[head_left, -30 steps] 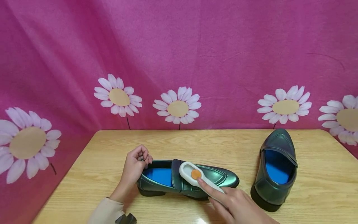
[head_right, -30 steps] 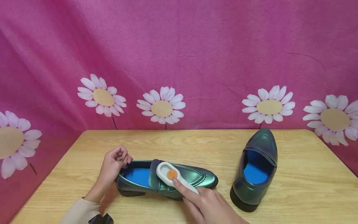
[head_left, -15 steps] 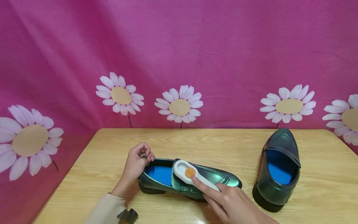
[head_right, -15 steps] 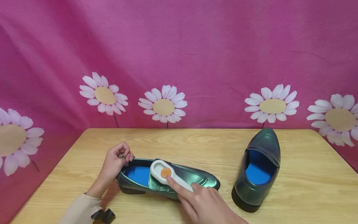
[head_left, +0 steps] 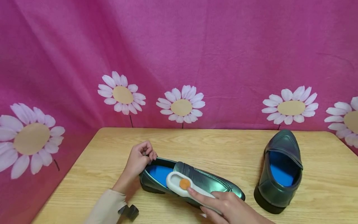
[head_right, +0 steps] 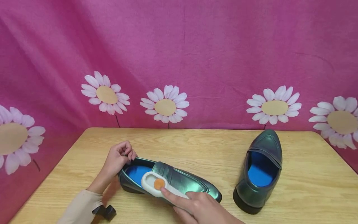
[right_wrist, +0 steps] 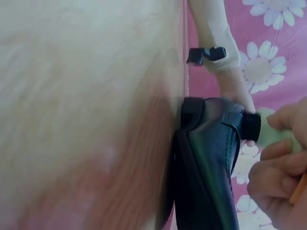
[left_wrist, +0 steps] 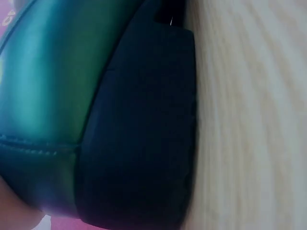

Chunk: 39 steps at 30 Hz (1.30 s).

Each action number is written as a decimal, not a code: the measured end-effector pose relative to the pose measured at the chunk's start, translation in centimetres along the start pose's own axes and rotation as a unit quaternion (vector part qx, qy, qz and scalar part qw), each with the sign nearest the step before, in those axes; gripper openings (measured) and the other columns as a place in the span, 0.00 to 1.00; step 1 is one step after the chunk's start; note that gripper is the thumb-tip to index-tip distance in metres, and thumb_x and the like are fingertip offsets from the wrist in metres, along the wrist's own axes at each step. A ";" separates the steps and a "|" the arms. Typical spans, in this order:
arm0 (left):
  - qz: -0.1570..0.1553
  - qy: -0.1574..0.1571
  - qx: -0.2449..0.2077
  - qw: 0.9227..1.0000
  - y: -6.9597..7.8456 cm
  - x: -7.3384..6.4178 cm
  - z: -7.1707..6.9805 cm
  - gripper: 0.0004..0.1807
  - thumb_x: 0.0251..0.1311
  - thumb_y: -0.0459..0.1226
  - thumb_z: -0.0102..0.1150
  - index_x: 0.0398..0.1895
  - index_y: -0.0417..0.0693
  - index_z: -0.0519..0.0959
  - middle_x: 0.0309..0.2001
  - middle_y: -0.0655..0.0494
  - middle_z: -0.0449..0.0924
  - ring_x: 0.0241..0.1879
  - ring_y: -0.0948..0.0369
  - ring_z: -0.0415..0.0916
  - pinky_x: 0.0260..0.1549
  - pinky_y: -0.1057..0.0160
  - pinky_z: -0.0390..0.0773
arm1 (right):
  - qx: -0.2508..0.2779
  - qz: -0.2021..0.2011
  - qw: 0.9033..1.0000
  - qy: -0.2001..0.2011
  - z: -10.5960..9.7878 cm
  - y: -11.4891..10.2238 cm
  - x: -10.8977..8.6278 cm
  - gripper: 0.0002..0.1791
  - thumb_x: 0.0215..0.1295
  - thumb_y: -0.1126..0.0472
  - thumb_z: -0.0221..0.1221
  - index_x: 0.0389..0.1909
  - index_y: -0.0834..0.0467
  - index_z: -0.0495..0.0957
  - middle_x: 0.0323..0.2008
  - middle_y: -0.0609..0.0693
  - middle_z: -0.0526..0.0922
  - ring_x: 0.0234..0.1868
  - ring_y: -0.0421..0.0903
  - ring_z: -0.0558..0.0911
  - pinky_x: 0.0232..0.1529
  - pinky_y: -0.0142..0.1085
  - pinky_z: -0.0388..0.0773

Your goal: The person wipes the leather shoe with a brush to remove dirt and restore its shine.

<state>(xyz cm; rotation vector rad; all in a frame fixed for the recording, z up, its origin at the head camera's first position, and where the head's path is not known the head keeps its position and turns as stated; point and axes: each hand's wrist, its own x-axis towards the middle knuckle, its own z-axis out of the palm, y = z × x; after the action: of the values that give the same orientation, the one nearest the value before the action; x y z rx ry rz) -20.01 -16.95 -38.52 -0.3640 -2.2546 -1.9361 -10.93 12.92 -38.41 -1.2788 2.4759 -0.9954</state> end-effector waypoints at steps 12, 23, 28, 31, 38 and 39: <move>0.005 -0.001 -0.009 1.000 -0.2 0.0 0.2 0.14 0.34 0.10 0.33 0.19 0.34 0.59 0.17 0.52 0.66 0.24 0.59 0.73 0.29 0.65 0.75 | -0.092 0.094 0.991 0.032 -0.9 0.2 0.1 0.30 0.72 0.50 0.52 0.73 0.35 0.56 0.26 0.33 0.72 0.27 0.30 0.70 0.32 0.30 0.77; 0.002 0.006 -0.010 1.000 0.2 -0.1 0.3 0.13 0.34 0.10 0.34 0.19 0.32 0.59 0.17 0.51 0.65 0.24 0.59 0.72 0.27 0.66 0.73 | -0.053 -0.040 0.997 -0.044 -1.2 -0.9 -0.4 0.30 0.73 0.52 0.52 0.73 0.39 0.56 0.26 0.33 0.68 0.25 0.25 0.69 0.28 0.24 0.71; -0.004 0.007 -0.009 1.000 0.3 -0.1 0.2 0.14 0.34 0.10 0.33 0.19 0.33 0.59 0.17 0.51 0.65 0.24 0.59 0.72 0.26 0.66 0.72 | -0.109 0.028 0.994 -0.005 -1.3 -0.7 0.6 0.32 0.71 0.51 0.54 0.72 0.33 0.56 0.27 0.34 0.70 0.25 0.27 0.69 0.27 0.26 0.72; 0.001 0.006 -0.004 1.000 0.2 0.0 0.2 0.13 0.34 0.11 0.34 0.19 0.33 0.60 0.17 0.51 0.65 0.24 0.59 0.72 0.26 0.66 0.72 | -0.164 0.065 0.983 0.048 -1.1 -0.2 1.6 0.33 0.69 0.53 0.56 0.71 0.31 0.57 0.25 0.35 0.70 0.23 0.29 0.67 0.24 0.27 0.71; -0.002 0.010 0.009 1.000 0.1 -0.1 0.3 0.14 0.36 0.11 0.35 0.19 0.35 0.61 0.17 0.52 0.66 0.24 0.59 0.73 0.25 0.66 0.72 | -0.109 0.061 0.992 -0.013 -1.4 -0.4 1.5 0.30 0.71 0.51 0.54 0.71 0.33 0.57 0.25 0.35 0.72 0.25 0.29 0.69 0.29 0.26 0.74; -0.001 0.012 0.011 1.000 0.1 -0.1 0.4 0.14 0.36 0.11 0.35 0.19 0.35 0.61 0.17 0.52 0.66 0.24 0.59 0.73 0.25 0.66 0.72 | -0.090 0.058 0.994 -0.034 -1.5 -0.6 1.3 0.30 0.72 0.49 0.53 0.71 0.32 0.57 0.25 0.34 0.72 0.26 0.29 0.70 0.29 0.25 0.74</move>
<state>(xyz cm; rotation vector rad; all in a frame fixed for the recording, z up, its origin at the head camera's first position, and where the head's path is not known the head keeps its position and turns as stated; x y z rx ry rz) -19.89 -16.60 -38.52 -0.3345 -2.2603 -1.9059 -12.04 12.40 -36.70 -1.1784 2.6015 -0.7029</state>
